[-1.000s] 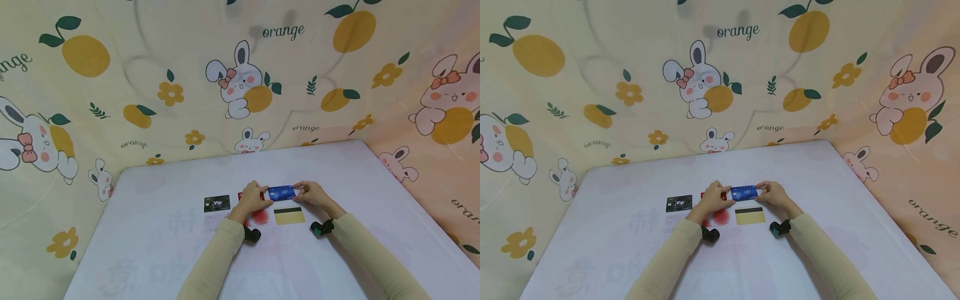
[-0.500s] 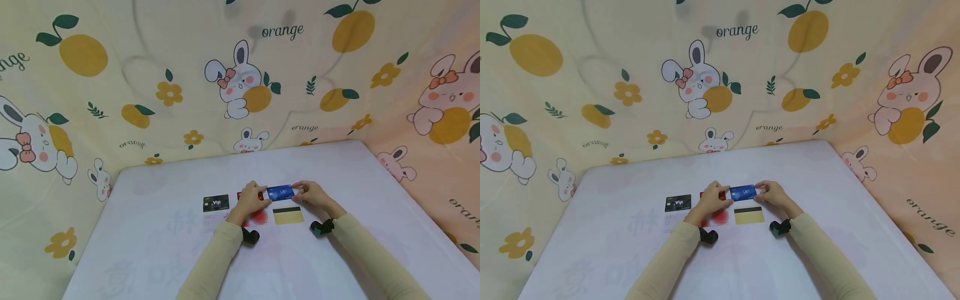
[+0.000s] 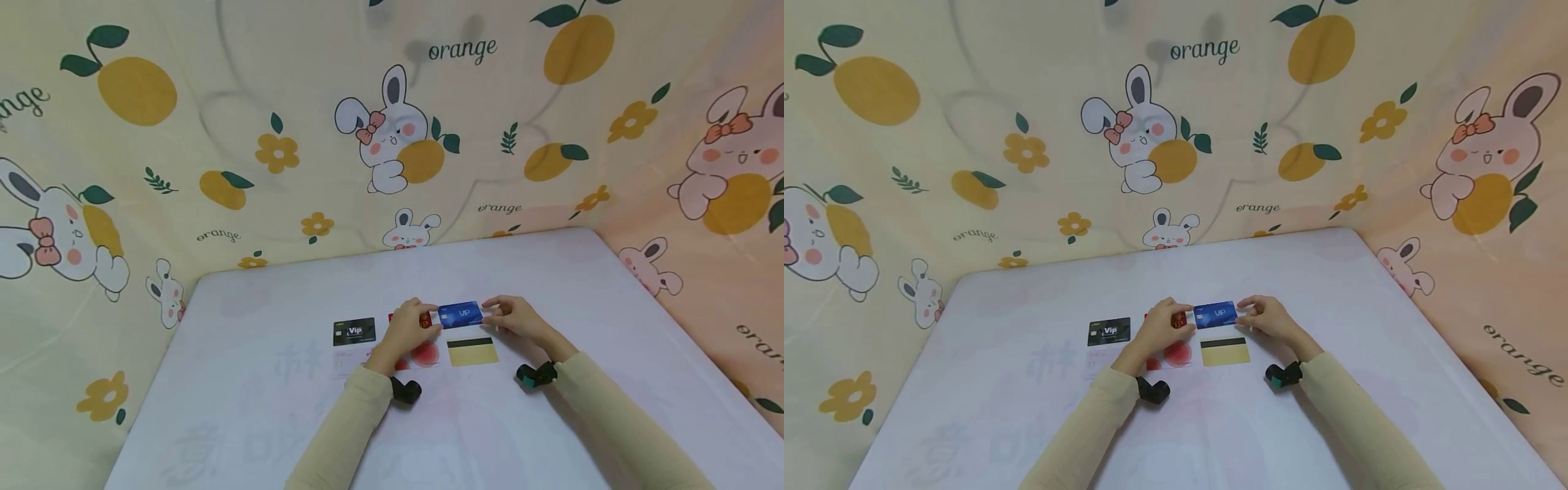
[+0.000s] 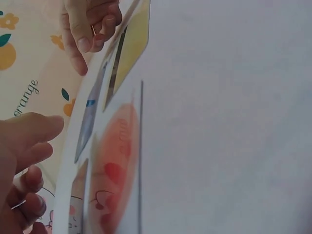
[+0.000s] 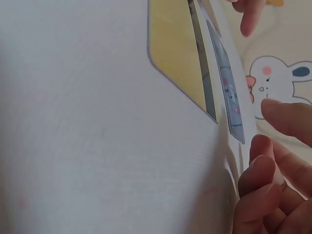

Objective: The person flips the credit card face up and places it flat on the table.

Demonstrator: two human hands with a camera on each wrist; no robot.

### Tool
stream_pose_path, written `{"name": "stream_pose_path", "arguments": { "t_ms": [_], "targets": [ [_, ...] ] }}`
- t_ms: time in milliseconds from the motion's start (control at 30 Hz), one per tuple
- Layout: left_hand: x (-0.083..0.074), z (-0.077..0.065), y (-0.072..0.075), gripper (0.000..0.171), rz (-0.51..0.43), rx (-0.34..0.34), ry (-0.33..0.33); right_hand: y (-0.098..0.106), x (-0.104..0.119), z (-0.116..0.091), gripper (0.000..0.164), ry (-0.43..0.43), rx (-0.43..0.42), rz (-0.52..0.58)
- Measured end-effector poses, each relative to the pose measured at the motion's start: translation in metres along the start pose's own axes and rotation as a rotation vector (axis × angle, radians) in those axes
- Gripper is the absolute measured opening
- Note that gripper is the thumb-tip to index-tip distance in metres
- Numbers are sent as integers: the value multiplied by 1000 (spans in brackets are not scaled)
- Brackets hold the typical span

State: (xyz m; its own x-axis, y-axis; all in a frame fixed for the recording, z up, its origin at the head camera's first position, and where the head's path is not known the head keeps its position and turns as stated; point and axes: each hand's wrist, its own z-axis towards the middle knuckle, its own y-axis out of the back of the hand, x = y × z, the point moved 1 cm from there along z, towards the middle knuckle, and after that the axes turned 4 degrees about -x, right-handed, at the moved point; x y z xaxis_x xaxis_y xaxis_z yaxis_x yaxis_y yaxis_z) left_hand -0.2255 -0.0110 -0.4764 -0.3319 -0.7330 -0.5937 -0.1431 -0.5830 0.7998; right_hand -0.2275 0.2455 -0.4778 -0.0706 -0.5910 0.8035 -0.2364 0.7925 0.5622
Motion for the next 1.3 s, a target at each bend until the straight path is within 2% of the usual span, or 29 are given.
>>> {"name": "stream_pose_path", "arguments": {
  "t_ms": [267, 500, 700, 933, 1300],
  "targets": [
    [-7, -9, 0, 40, -3, 47, -11, 1, 0, -7, 44, 41, 43, -32],
    [-14, -18, -2, 42, -5, 45, -49, 2, -3, -16, 42, 88, 81, -41],
    [-19, -25, -3, 41, -37, 60, -38, 4, -7, -22, 43, 120, 139, -32],
    [-19, -30, -9, 45, 23, 47, -56, 5, -8, -28, 44, 145, 164, -37],
    [-25, -38, -12, 55, 73, 58, -33, 6, -8, -35, 54, 221, 232, -26]
  ]
}}
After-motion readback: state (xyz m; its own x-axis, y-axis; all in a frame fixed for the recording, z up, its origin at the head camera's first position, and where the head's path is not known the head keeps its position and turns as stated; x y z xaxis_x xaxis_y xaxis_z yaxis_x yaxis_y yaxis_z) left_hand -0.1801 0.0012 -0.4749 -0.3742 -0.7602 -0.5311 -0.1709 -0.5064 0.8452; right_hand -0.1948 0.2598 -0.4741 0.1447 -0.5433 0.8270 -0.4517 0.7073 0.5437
